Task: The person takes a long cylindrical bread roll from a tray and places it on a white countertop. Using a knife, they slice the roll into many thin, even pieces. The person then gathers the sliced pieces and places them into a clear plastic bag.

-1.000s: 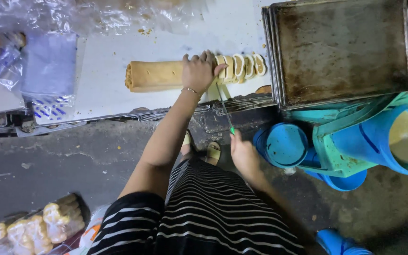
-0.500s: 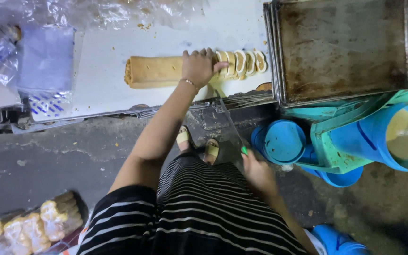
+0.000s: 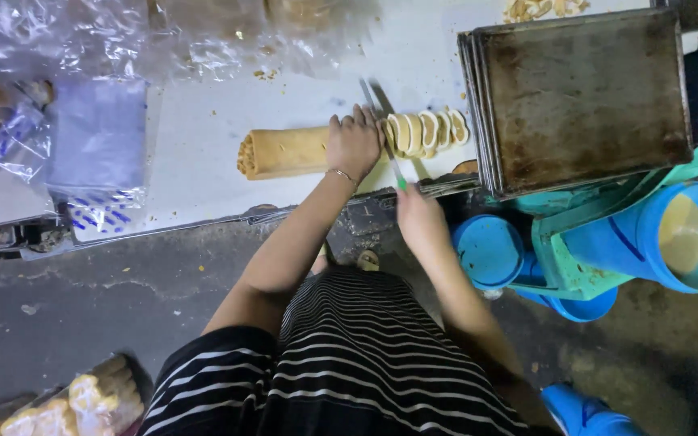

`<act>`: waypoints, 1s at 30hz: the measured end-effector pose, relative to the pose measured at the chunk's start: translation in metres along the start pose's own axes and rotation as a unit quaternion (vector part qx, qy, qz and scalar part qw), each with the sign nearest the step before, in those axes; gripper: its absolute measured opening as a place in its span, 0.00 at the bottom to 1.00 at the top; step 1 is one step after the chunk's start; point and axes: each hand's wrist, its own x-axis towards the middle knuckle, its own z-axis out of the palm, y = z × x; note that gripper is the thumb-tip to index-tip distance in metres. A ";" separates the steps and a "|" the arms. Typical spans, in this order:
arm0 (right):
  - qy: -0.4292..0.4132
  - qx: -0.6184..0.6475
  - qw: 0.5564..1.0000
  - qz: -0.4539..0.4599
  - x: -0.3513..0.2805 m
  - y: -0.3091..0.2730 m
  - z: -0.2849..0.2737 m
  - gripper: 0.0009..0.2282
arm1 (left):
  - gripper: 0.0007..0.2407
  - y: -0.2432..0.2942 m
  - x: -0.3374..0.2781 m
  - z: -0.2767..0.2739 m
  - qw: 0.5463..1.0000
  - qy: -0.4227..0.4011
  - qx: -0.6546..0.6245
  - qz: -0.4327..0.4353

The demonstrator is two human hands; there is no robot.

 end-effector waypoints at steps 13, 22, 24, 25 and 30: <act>0.021 0.022 0.998 -0.049 0.007 0.010 0.010 0.11 | 0.32 0.004 -0.008 -0.028 1.000 -0.005 0.012 0.002; -0.054 0.040 0.998 -0.010 -0.015 0.014 0.007 0.14 | 0.35 -0.001 -0.003 -0.016 0.999 -0.038 0.020 0.010; -0.036 0.071 0.997 -0.004 0.001 0.011 0.026 0.15 | 0.35 0.001 -0.006 -0.019 0.999 -0.047 0.025 0.007; -0.056 0.068 0.996 0.006 -0.006 0.013 0.021 0.15 | 0.36 0.001 -0.007 -0.018 0.998 -0.064 0.019 0.007; -0.074 0.011 0.997 0.018 -0.080 0.035 0.002 0.15 | 0.36 -0.004 0.001 -0.007 0.997 -0.068 0.027 0.010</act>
